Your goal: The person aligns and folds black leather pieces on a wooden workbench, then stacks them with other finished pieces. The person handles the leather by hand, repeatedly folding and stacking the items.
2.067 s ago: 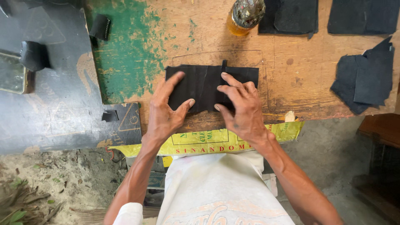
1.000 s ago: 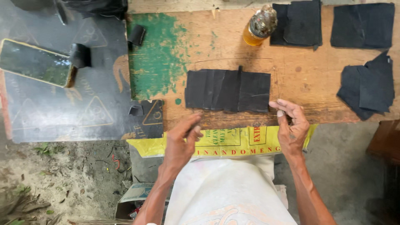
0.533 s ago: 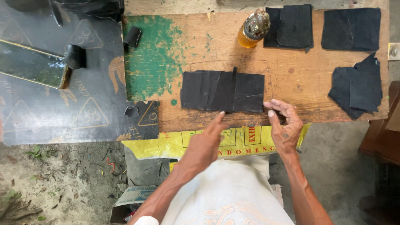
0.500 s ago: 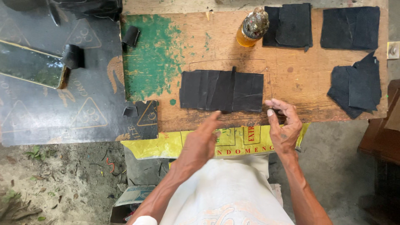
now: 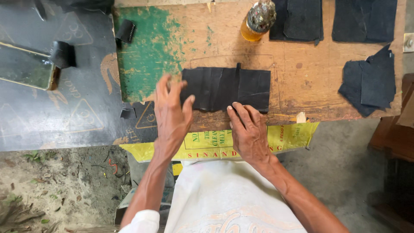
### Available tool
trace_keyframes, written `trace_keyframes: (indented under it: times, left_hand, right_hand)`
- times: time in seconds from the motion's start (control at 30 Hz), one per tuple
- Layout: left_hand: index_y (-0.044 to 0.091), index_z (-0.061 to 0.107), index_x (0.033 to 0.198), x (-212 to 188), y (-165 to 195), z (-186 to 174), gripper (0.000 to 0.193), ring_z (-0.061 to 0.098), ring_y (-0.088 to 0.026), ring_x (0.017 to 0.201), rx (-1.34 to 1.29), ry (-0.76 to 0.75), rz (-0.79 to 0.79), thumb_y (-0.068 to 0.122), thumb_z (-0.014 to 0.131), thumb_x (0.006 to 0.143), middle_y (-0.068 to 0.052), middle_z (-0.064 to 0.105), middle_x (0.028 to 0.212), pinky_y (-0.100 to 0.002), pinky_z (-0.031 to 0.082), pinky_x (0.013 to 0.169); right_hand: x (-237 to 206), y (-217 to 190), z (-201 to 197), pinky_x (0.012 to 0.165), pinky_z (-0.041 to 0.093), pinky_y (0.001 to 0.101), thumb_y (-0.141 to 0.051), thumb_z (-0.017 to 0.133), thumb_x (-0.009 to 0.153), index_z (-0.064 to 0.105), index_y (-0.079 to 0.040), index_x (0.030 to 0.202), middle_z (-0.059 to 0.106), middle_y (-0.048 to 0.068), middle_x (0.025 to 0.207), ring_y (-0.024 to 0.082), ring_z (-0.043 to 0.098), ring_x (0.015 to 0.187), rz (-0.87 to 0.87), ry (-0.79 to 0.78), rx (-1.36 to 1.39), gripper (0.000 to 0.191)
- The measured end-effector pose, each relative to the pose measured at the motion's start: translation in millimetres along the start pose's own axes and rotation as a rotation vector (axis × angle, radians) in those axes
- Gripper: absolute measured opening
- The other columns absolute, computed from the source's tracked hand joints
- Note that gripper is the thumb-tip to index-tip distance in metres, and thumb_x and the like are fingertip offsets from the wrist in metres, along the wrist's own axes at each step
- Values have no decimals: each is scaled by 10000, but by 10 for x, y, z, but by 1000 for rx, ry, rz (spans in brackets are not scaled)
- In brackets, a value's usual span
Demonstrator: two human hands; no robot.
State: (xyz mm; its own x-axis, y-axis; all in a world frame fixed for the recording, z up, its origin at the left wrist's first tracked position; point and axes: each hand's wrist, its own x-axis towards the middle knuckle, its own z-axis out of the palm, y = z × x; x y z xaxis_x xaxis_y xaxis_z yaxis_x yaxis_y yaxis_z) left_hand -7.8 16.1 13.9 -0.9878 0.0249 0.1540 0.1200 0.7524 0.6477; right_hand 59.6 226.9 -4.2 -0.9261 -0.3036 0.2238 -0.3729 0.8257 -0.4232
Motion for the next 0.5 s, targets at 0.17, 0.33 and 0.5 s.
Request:
trace_keyframes:
  times: [0.17,0.33,0.5]
  left_hand:
    - [-35,623,1258,500,151,293,582,520,-404,1221,12,-227,317,96,857,741,-221,550,1298,-502,424,1033]
    - [-26,622,1085,951,118,525,588,548,-397,1047,133,-615,328,158,910,607,-224,527,1087,-494,465,895]
    - [-25,652,1041,984,56,590,457,651,-424,912,37,-615,209,128,863,666,-248,664,959,-492,518,795]
  right_hand:
    - [16,-46,-53,1048,397,514,-31,664,845,616,53,1318,552,187,1401,352,498,1261,-41,-66,-127,482]
    - [-10,-28,-31,1059,406,501,12,648,797,603,82,1346,519,202,1481,386,483,1298,-16,-121,-85,556]
    - [-36,-9,36,1034,431,504,18,648,778,598,84,1336,498,205,1527,407,486,1290,-38,-153,-138,564]
